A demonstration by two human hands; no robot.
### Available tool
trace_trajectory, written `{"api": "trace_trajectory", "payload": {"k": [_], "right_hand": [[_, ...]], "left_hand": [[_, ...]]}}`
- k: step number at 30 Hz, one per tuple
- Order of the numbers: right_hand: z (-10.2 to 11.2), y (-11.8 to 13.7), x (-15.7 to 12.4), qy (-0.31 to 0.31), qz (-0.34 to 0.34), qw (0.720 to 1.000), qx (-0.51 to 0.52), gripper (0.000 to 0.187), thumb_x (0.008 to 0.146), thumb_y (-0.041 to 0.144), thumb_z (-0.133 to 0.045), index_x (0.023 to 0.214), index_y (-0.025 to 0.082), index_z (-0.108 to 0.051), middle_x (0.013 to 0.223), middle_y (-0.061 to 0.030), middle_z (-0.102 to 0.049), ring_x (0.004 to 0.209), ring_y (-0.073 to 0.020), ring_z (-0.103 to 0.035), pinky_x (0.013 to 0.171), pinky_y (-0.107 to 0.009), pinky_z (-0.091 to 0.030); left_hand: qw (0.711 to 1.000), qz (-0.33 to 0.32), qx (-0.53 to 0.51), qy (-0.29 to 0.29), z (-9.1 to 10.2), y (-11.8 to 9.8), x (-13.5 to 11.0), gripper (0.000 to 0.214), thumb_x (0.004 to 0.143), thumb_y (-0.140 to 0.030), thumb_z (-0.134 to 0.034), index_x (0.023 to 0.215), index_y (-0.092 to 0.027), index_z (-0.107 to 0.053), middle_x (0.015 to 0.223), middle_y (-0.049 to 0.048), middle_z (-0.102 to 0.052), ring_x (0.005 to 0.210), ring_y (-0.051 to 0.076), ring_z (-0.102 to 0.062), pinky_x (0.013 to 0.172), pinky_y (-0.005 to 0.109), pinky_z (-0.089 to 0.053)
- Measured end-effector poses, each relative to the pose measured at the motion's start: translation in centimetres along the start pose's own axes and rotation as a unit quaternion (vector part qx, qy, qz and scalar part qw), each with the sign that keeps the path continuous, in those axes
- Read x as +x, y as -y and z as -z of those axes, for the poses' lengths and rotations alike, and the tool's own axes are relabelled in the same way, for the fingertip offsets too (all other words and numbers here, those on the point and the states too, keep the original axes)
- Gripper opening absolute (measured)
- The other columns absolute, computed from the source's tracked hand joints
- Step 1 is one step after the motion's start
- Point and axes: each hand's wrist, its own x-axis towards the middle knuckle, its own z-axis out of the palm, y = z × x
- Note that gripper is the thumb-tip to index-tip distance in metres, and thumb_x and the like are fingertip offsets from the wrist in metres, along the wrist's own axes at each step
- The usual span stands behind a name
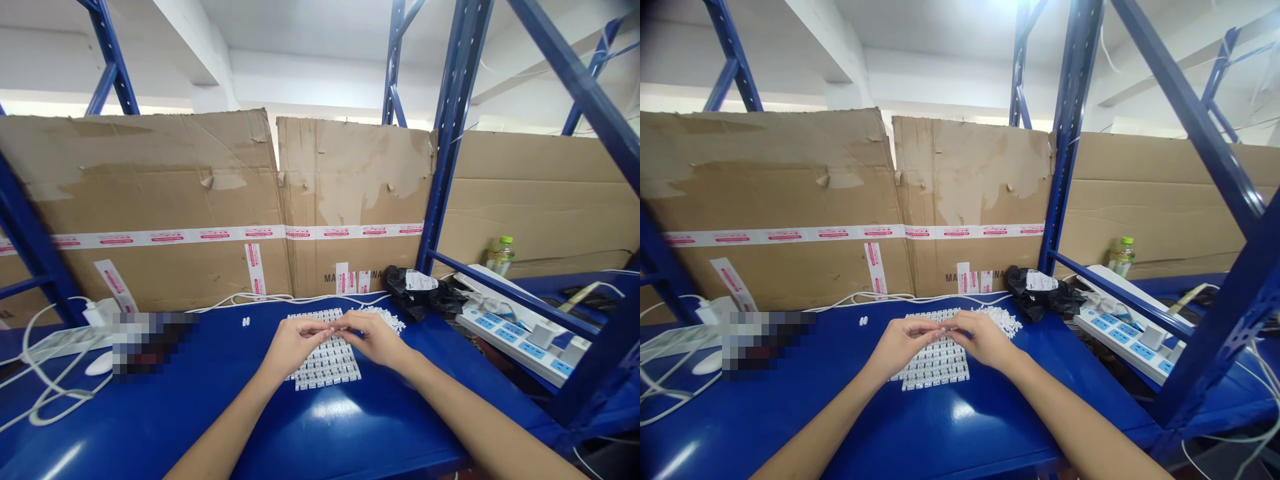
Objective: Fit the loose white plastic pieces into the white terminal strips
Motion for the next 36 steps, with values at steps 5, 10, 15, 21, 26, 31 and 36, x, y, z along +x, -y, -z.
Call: {"api": "trace_trajectory", "payload": {"k": [5,10,15,21,26,31,36], "right_hand": [[0.1,-0.1,0.0,-0.002,-0.05,0.998,0.05,0.017,0.103,0.024,-0.066,0.112,0.027,-0.08,0.094,-0.0024,-0.079,0.082,-0.0171,-0.073,0.078,-0.032,-0.057],[-0.2,-0.3,0.1,-0.014,-0.118,0.985,0.122,0.011,0.099,0.021,-0.068,0.1,0.024,-0.079,0.091,-0.0023,-0.075,0.076,-0.016,-0.07,0.072,-0.03,-0.056],[-0.5,-0.1,0.1,-0.031,-0.159,0.967,0.197,0.008,0.098,0.026,-0.069,0.1,0.022,-0.076,0.088,-0.0019,-0.071,0.073,-0.0152,-0.067,0.07,-0.029,-0.054],[-0.8,-0.1,0.1,-0.03,-0.152,0.97,0.188,0.009,0.098,0.023,-0.067,0.097,0.022,-0.076,0.091,-0.0025,-0.07,0.075,-0.0147,-0.066,0.071,-0.029,-0.053],[-0.7,0.1,0.2,-0.019,-0.142,0.979,0.142,0.01,0.097,0.021,-0.068,0.097,0.023,-0.077,0.09,-0.0022,-0.071,0.078,-0.0158,-0.065,0.071,-0.028,-0.052],[-0.8,0.1,0.1,-0.009,-0.141,0.983,0.116,0.01,0.098,0.022,-0.068,0.096,0.024,-0.078,0.087,-0.0015,-0.071,0.078,-0.0166,-0.066,0.069,-0.028,-0.05],[-0.9,0.1,0.1,-0.001,-0.139,0.987,0.077,0.009,0.099,0.021,-0.066,0.097,0.022,-0.075,0.088,-0.0015,-0.07,0.078,-0.0161,-0.065,0.07,-0.027,-0.05]], "left_hand": [[1.0,0.0,0.011,0.001,-0.1,-0.3,-0.1,0.015,0.088,-0.032,-0.077,0.094,-0.024,-0.088,0.099,0.0063,-0.086,0.092,0.027,-0.081,0.085,0.037,-0.065],[0.997,0.033,-0.064,-0.015,-0.3,0.1,-0.1,0.021,0.082,-0.036,-0.084,0.094,-0.019,-0.085,0.098,0.0086,-0.086,0.091,0.029,-0.083,0.088,0.04,-0.067],[0.99,0.051,-0.127,-0.026,-0.5,0.7,-0.1,0.028,0.075,-0.031,-0.089,0.099,-0.018,-0.082,0.097,0.0079,-0.087,0.095,0.03,-0.084,0.091,0.042,-0.068],[0.993,0.045,-0.103,-0.031,-0.6,0.7,-0.2,0.029,0.076,-0.03,-0.087,0.102,-0.018,-0.081,0.094,0.007,-0.087,0.092,0.03,-0.084,0.089,0.042,-0.069],[0.997,0.022,-0.073,-0.022,-0.6,0.5,-0.2,0.023,0.079,-0.029,-0.086,0.099,-0.02,-0.084,0.096,0.0053,-0.087,0.091,0.029,-0.084,0.087,0.04,-0.07],[0.999,-0.042,-0.004,-0.02,-0.5,0.6,-0.3,0.018,0.085,-0.028,-0.081,0.101,-0.022,-0.086,0.1,0.0046,-0.086,0.09,0.026,-0.084,0.085,0.038,-0.071],[0.996,-0.074,0.032,-0.027,-0.6,0.8,-0.3,0.018,0.086,-0.027,-0.08,0.102,-0.023,-0.087,0.099,0.0043,-0.085,0.086,0.024,-0.084,0.082,0.037,-0.072]]}}
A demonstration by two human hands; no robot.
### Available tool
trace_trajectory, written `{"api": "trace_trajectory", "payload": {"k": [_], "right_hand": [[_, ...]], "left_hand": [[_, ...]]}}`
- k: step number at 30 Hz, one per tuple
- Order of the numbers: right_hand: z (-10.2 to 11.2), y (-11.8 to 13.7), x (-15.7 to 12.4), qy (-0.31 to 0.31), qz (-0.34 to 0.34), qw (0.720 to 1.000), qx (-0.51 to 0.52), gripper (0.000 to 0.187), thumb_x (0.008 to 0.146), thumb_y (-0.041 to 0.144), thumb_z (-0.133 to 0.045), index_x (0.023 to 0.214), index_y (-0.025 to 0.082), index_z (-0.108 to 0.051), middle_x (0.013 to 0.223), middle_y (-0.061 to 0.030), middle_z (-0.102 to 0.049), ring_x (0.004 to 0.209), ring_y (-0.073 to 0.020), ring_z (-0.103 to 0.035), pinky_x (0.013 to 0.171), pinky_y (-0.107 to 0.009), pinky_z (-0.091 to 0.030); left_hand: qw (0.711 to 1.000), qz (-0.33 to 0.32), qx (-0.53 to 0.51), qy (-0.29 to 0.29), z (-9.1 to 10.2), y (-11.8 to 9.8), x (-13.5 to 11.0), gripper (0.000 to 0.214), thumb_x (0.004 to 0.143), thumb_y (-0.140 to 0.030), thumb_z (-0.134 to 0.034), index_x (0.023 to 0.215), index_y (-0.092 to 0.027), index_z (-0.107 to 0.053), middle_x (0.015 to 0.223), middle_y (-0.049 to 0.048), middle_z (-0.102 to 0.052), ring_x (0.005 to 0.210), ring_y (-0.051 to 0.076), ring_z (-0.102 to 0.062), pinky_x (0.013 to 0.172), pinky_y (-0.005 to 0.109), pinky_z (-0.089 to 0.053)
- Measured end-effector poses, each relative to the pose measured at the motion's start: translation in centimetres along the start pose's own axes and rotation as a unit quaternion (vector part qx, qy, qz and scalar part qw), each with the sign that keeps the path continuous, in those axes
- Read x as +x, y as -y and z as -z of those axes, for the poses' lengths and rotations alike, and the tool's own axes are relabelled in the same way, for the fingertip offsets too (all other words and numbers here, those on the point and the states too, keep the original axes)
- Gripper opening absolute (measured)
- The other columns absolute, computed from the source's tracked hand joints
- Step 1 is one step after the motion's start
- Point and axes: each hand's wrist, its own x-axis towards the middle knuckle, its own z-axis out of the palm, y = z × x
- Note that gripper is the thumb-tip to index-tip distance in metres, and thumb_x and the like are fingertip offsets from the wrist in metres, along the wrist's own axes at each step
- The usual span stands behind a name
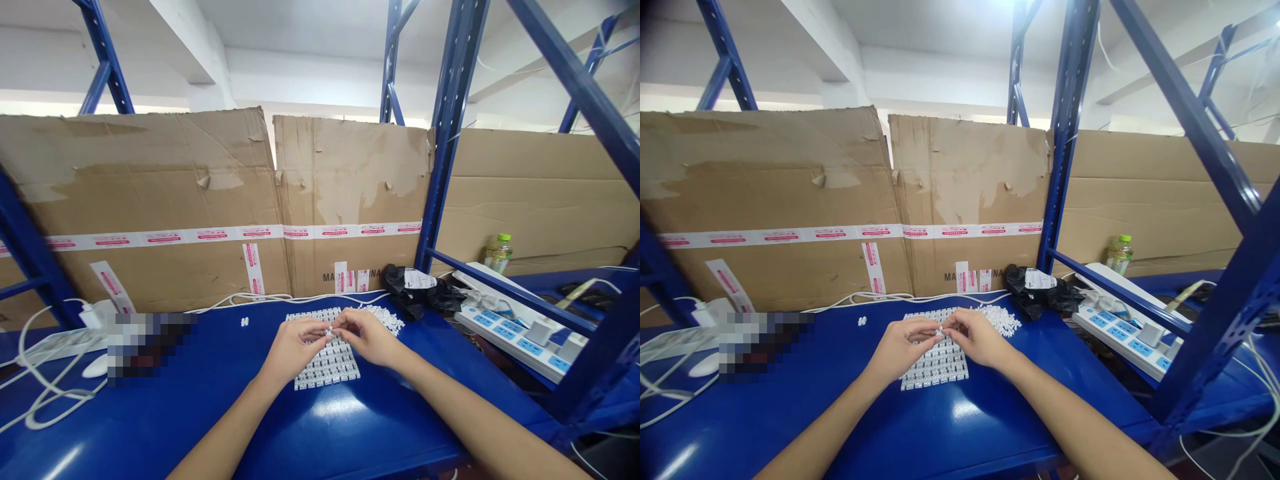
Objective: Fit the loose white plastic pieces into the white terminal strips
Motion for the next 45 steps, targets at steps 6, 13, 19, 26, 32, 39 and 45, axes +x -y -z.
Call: {"api": "trace_trajectory", "payload": {"k": [6,13,19,26,32,39,45], "right_hand": [[0.2,0.2,-0.1,-0.007,0.027,0.999,-0.039,0.007,0.101,0.021,-0.064,0.099,0.022,-0.071,0.091,-0.0017,-0.071,0.081,-0.0161,-0.066,0.072,-0.028,-0.05],[0.7,0.2,-0.2,0.025,0.056,0.993,-0.099,0.006,0.102,0.02,-0.063,0.1,0.021,-0.069,0.09,-0.0021,-0.07,0.078,-0.0168,-0.064,0.074,-0.03,-0.049],[0.7,0.3,-0.4,0.054,0.093,0.988,-0.11,0.01,0.104,0.02,-0.06,0.106,0.022,-0.07,0.099,-0.0052,-0.073,0.089,-0.0196,-0.068,0.082,-0.034,-0.054],[1.1,0.6,-0.3,-0.012,0.095,0.993,-0.064,0.029,0.098,0.023,-0.071,0.127,0.026,-0.071,0.112,-0.0072,-0.069,0.099,-0.0208,-0.067,0.088,-0.038,-0.058],[0.7,0.6,-0.2,-0.052,0.123,0.991,0.006,0.023,0.098,0.026,-0.073,0.12,0.03,-0.077,0.115,-0.0071,-0.069,0.105,-0.0214,-0.068,0.091,-0.04,-0.06],[0.4,0.6,-0.3,-0.06,0.148,0.987,-0.011,0.021,0.098,0.025,-0.072,0.119,0.029,-0.076,0.115,-0.008,-0.07,0.101,-0.023,-0.067,0.085,-0.04,-0.06],[0.2,0.5,-0.4,-0.051,0.174,0.983,-0.039,0.019,0.099,0.02,-0.068,0.117,0.028,-0.073,0.111,-0.0078,-0.072,0.105,-0.025,-0.065,0.091,-0.044,-0.057]], "left_hand": [[1.0,0.017,-0.012,-0.003,-0.1,0.0,0.0,0.021,0.083,-0.027,-0.082,0.103,-0.022,-0.086,0.098,0.005,-0.086,0.087,0.026,-0.084,0.084,0.039,-0.072],[1.0,0.021,-0.003,0.014,0.0,-0.6,0.0,0.019,0.084,-0.029,-0.081,0.101,-0.025,-0.088,0.101,0.0058,-0.085,0.086,0.026,-0.083,0.084,0.041,-0.071],[0.999,0.016,0.023,0.035,0.2,-0.9,0.0,0.015,0.084,-0.029,-0.081,0.097,-0.026,-0.087,0.098,0.0051,-0.085,0.086,0.026,-0.082,0.083,0.039,-0.069],[0.97,0.145,-0.194,0.013,0.0,0.3,0.3,0.057,0.079,-0.034,-0.089,0.13,-0.018,-0.069,0.108,0.0114,-0.085,0.104,0.03,-0.081,0.099,0.048,-0.062],[0.93,0.182,-0.312,0.065,0.1,-0.5,0.1,0.06,0.086,-0.035,-0.088,0.139,-0.02,-0.064,0.129,0.015,-0.079,0.119,0.03,-0.075,0.111,0.049,-0.055],[0.898,0.176,-0.377,0.144,0.4,-1.8,-0.3,0.066,0.088,-0.033,-0.086,0.148,-0.024,-0.061,0.142,0.0143,-0.072,0.131,0.031,-0.069,0.118,0.05,-0.049],[0.927,0.19,-0.303,0.115,0.3,-1.2,-0.2,0.066,0.082,-0.034,-0.091,0.142,-0.023,-0.066,0.126,0.014,-0.079,0.118,0.03,-0.075,0.108,0.048,-0.055]]}}
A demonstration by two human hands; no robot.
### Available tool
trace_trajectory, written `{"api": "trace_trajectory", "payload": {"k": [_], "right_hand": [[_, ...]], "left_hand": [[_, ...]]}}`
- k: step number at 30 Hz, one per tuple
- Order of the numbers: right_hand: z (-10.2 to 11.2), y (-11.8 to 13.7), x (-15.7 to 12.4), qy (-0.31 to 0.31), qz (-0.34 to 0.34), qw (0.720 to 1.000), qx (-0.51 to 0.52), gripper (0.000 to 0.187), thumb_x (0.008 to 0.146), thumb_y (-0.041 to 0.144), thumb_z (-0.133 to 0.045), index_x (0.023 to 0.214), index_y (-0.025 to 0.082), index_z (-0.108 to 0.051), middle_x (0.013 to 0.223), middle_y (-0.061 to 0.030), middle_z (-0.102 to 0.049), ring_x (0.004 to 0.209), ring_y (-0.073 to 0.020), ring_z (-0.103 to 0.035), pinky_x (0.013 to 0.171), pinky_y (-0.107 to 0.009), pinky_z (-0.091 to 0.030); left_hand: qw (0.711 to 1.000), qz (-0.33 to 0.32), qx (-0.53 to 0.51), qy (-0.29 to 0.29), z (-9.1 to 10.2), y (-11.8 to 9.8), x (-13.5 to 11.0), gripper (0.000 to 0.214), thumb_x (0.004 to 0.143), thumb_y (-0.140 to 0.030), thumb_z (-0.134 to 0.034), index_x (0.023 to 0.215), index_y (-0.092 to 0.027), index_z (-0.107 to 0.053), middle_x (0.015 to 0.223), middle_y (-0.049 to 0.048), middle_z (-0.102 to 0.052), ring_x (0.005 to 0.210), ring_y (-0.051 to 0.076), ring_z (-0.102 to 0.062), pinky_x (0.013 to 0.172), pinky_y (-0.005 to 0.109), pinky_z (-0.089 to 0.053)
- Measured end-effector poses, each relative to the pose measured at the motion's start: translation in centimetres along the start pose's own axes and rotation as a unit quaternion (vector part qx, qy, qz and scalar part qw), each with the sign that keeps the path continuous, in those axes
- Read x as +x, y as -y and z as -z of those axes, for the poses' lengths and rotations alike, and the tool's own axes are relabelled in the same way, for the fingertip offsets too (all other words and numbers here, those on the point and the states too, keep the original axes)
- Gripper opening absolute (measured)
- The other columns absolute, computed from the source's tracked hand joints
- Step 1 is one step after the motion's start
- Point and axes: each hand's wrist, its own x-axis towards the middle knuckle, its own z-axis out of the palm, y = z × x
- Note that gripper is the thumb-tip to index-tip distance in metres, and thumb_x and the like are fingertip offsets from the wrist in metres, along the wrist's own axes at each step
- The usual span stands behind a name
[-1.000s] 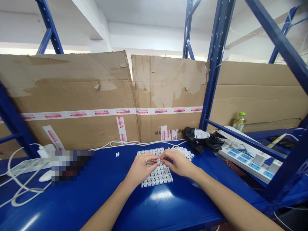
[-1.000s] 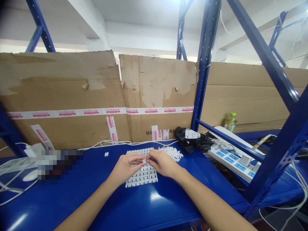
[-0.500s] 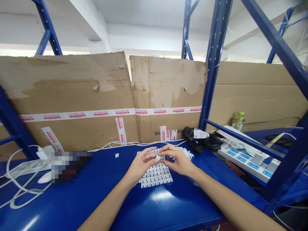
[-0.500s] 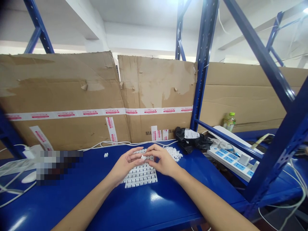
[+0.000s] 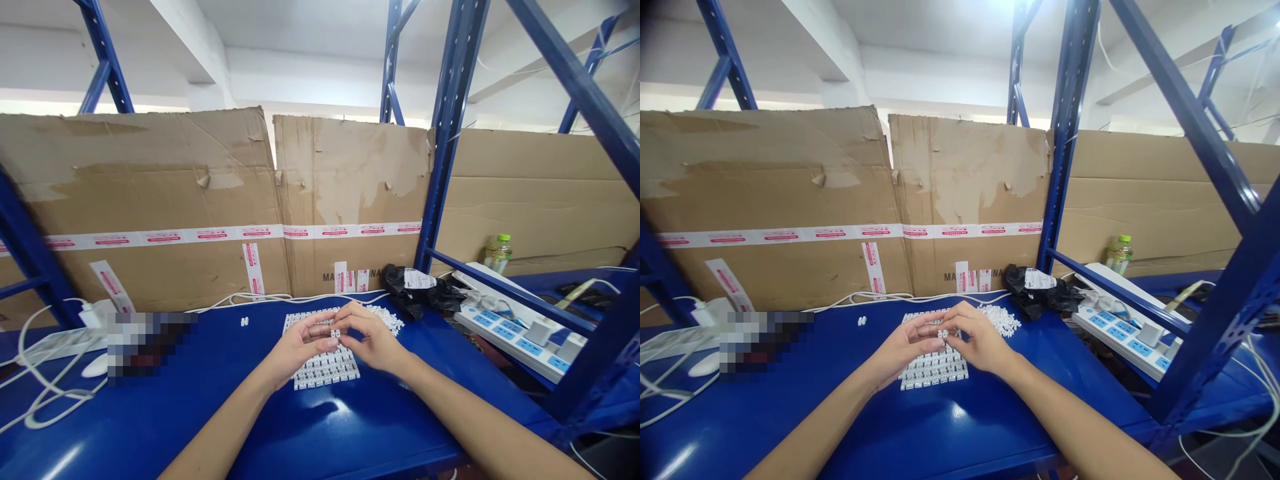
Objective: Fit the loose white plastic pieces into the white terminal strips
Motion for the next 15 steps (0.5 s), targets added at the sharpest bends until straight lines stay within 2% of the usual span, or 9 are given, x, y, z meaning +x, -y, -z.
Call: {"api": "trace_trajectory", "payload": {"k": [3,5,8,10,11,12,13,15], "right_hand": [[-0.1,-0.2,0.0,0.013,0.012,1.0,-0.018,0.019,0.101,0.019,-0.066,0.117,0.027,-0.072,0.107,-0.0082,-0.071,0.102,-0.0247,-0.064,0.087,-0.043,-0.057],[-0.2,-0.4,0.0,0.026,0.026,0.999,-0.029,0.022,0.102,0.02,-0.066,0.121,0.028,-0.072,0.106,-0.0083,-0.07,0.1,-0.0246,-0.064,0.085,-0.043,-0.058],[-0.3,-0.7,-0.1,0.048,0.02,0.998,-0.042,0.044,0.102,0.025,-0.068,0.145,0.032,-0.06,0.122,-0.0102,-0.07,0.112,-0.0263,-0.064,0.095,-0.046,-0.058],[-0.2,-0.8,-0.2,0.056,-0.005,0.997,-0.059,0.057,0.102,0.027,-0.069,0.155,0.032,-0.049,0.136,-0.0118,-0.065,0.125,-0.0275,-0.061,0.105,-0.05,-0.055],[-0.1,-0.9,-0.3,0.058,-0.019,0.996,-0.067,0.057,0.102,0.027,-0.068,0.155,0.031,-0.049,0.139,-0.0122,-0.062,0.128,-0.0277,-0.059,0.108,-0.052,-0.054],[0.0,-1.0,-0.3,0.06,-0.032,0.995,-0.074,0.052,0.102,0.026,-0.068,0.152,0.03,-0.053,0.14,-0.0121,-0.062,0.129,-0.0277,-0.059,0.11,-0.052,-0.054],[0.1,-1.1,-0.4,0.062,-0.042,0.994,-0.079,0.045,0.102,0.025,-0.067,0.147,0.03,-0.059,0.138,-0.0118,-0.062,0.128,-0.0275,-0.06,0.11,-0.051,-0.054],[0.4,-1.3,-0.4,0.07,-0.059,0.992,-0.084,0.034,0.102,0.024,-0.067,0.136,0.027,-0.066,0.133,-0.0113,-0.064,0.126,-0.027,-0.062,0.109,-0.05,-0.055]], "left_hand": [[0.998,-0.005,0.052,-0.045,-0.3,0.2,0.1,0.057,0.08,-0.039,-0.091,0.131,-0.021,-0.072,0.117,0.0128,-0.081,0.112,0.03,-0.076,0.102,0.046,-0.058],[0.995,-0.017,0.085,-0.044,-0.2,0.2,0.2,0.056,0.08,-0.041,-0.09,0.13,-0.021,-0.073,0.116,0.0125,-0.081,0.11,0.03,-0.076,0.099,0.045,-0.059],[0.982,-0.056,0.179,-0.031,1.7,0.0,0.4,0.051,0.087,-0.044,-0.081,0.133,-0.021,-0.072,0.123,0.0134,-0.08,0.113,0.03,-0.075,0.099,0.045,-0.059],[0.941,-0.085,0.319,-0.075,4.5,-0.2,0.7,0.044,0.094,-0.045,-0.069,0.13,-0.021,-0.074,0.126,0.0136,-0.079,0.113,0.03,-0.074,0.1,0.045,-0.059],[0.898,-0.094,0.414,-0.119,6.3,-0.4,0.9,0.04,0.097,-0.043,-0.063,0.128,-0.021,-0.075,0.128,0.0131,-0.078,0.114,0.029,-0.074,0.101,0.045,-0.058],[0.841,-0.1,0.509,-0.153,8.2,-0.5,1.0,0.038,0.097,-0.041,-0.058,0.125,-0.023,-0.076,0.128,0.0113,-0.078,0.116,0.029,-0.072,0.104,0.045,-0.056],[0.819,-0.095,0.539,-0.17,10.2,-0.6,1.0,0.035,0.094,-0.037,-0.061,0.119,-0.022,-0.079,0.128,0.0121,-0.078,0.123,0.032,-0.069,0.112,0.049,-0.05],[0.798,-0.076,0.566,-0.193,13.6,-0.7,0.9,0.03,0.086,-0.034,-0.065,0.107,-0.021,-0.082,0.12,0.0147,-0.081,0.126,0.038,-0.066,0.117,0.056,-0.043]]}}
